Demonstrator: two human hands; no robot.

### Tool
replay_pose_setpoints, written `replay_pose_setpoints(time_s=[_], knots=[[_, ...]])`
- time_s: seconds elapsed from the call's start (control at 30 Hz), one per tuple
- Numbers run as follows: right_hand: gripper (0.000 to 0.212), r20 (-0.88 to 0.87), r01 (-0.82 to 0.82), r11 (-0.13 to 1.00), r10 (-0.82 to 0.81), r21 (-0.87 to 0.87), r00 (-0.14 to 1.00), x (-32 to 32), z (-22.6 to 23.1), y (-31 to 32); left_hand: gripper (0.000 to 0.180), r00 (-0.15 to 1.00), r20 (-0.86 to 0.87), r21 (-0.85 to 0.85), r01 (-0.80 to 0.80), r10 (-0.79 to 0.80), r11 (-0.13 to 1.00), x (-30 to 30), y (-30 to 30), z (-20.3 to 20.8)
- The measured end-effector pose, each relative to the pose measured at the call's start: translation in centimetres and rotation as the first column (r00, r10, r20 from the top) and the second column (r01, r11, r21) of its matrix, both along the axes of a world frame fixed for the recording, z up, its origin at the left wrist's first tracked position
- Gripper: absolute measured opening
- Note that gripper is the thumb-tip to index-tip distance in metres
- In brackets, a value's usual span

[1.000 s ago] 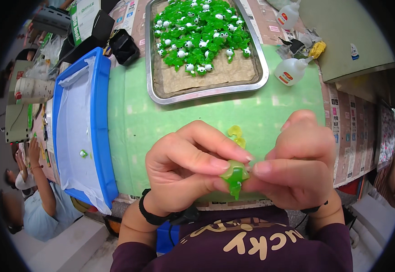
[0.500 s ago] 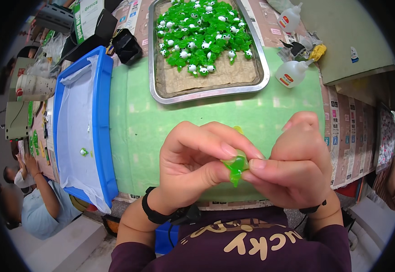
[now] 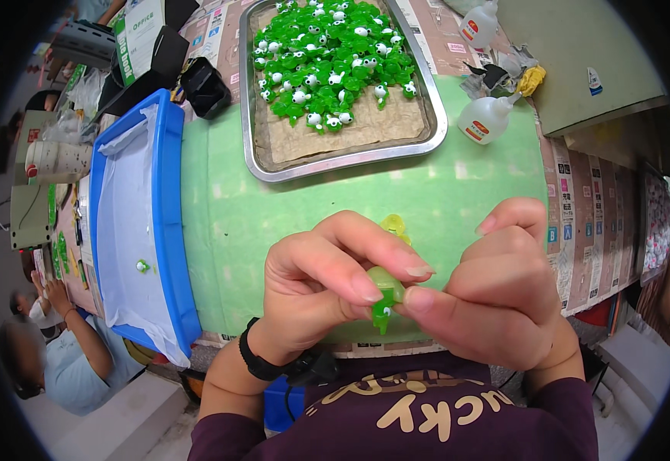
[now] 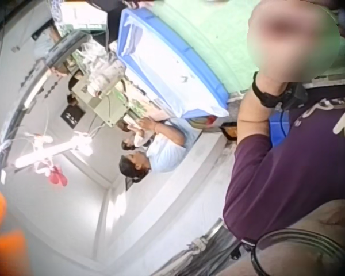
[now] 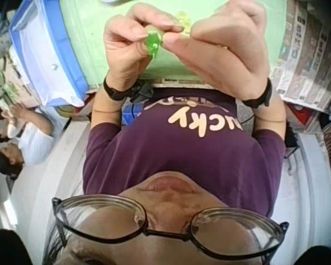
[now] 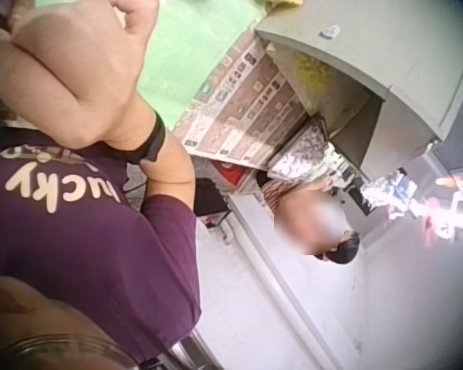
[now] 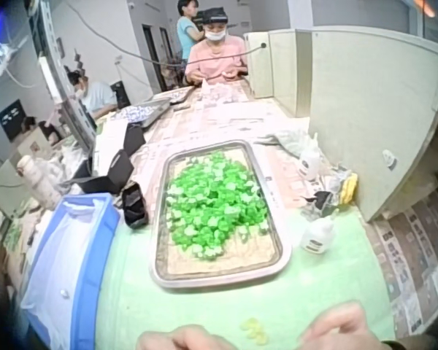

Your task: The person assembles small green and white plastic figures by applying glue from a squeeze bottle to yellow plastic pieces and attaching them to green bodies. The person repeatedly picks up parts, applies glue, and joins them, placing completed figures onto a metal tray.

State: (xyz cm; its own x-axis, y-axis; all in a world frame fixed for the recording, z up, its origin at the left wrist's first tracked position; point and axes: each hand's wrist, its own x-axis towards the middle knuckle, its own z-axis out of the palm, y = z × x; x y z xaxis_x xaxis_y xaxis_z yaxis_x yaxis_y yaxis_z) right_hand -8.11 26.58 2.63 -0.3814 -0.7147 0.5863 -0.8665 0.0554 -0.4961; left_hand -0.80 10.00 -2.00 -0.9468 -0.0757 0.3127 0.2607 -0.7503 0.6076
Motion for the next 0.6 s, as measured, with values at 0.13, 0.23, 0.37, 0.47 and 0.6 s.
replay_pose_setpoints(time_s=[0.13, 0.23, 0.37, 0.47, 0.6], knots=[[0.04, -0.004, -0.001, 1.0, 0.001, -0.013, 1.0, -0.1, -0.3, 0.0, 0.018, 0.99, 0.139, 0.014, -0.004, 0.002, 1.0, 0.2, 0.0, 0.8], [0.039, 0.002, -0.005, 1.0, 0.005, -0.018, 1.0, -0.1, -0.3, -0.1, 0.022, 0.999, 0.045, -0.055, 0.003, 0.0, 0.998, 0.0, -0.3, 0.1], [0.037, 0.082, -0.011, 1.0, 0.012, -0.02, 0.997, -0.3, -0.1, -0.3, 0.027, 0.999, 0.029, -0.115, -0.028, 0.032, 0.993, -0.1, -0.3, -0.2], [0.039, 0.127, 0.03, 0.996, -0.02, -0.084, 0.992, -0.5, -1.0, -0.9, 0.032, 0.998, 0.053, -0.218, -0.02, 0.032, 0.976, 0.0, -1.1, -0.3], [0.042, 0.119, 0.028, 0.994, -0.015, -0.106, 0.993, -1.1, -1.5, -1.2, 0.039, 0.989, 0.121, -0.31, -0.044, 0.085, 0.95, 0.2, -1.1, 0.8]])
